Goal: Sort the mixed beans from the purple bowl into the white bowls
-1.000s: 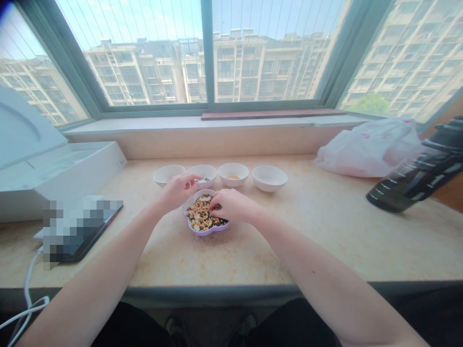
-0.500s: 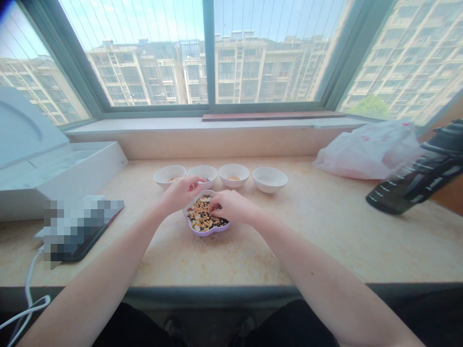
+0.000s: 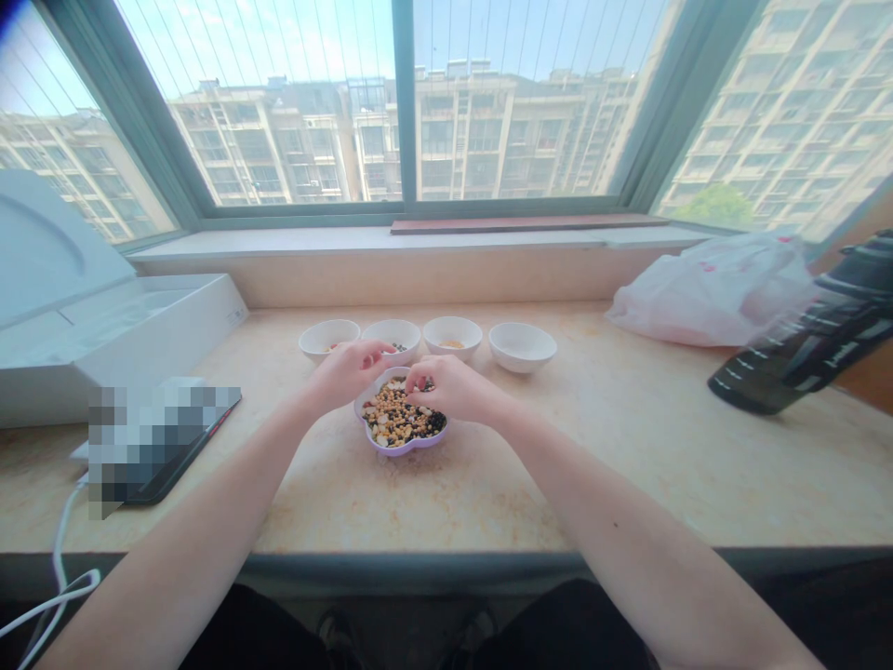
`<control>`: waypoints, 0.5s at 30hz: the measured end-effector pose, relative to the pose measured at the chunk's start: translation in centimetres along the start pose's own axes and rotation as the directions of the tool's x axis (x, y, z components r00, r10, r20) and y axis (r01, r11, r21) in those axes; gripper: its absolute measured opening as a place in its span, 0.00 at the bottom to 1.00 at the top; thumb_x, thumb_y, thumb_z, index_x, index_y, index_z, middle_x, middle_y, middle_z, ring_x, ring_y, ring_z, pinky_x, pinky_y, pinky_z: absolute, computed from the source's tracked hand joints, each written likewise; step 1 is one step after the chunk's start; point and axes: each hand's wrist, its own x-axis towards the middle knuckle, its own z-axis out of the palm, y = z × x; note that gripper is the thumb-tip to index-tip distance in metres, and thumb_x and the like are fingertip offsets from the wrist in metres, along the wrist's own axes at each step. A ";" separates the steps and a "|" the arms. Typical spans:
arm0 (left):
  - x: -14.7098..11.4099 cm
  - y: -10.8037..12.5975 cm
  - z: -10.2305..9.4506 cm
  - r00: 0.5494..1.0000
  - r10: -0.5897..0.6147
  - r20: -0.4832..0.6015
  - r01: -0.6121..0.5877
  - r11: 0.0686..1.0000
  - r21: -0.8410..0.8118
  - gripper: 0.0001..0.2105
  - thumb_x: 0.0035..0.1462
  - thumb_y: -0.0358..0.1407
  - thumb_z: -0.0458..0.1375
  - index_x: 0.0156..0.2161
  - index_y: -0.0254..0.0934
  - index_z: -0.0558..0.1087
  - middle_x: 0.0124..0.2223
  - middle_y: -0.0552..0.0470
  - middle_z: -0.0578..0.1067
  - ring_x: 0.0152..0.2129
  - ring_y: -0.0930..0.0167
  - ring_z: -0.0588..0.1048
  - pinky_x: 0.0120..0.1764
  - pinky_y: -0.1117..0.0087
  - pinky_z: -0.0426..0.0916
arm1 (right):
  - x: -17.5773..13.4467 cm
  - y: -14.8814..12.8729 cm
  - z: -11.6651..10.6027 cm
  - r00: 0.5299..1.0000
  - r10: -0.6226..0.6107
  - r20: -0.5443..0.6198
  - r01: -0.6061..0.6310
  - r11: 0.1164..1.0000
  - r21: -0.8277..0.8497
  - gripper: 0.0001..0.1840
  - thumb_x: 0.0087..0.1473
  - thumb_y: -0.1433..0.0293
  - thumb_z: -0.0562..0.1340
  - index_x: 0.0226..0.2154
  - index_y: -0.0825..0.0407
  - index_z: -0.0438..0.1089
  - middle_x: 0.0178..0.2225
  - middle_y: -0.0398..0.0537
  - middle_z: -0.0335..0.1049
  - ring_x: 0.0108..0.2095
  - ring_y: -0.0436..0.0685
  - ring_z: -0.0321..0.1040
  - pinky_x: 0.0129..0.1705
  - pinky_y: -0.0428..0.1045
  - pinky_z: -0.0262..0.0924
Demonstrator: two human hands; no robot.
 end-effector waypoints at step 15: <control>0.0 0.6 -0.6 0.992 -0.038 0.118 0.034 0.999 0.038 0.12 0.64 0.37 0.55 0.44 0.38 0.81 0.36 0.49 0.81 0.30 0.69 0.76 0.38 0.69 0.68 | 0.6 0.1 -2.2 0.926 0.304 -0.223 0.017 0.558 0.830 0.19 0.51 0.52 0.69 0.28 0.51 0.71 0.24 0.40 0.63 0.23 0.48 0.52 0.25 0.47 0.48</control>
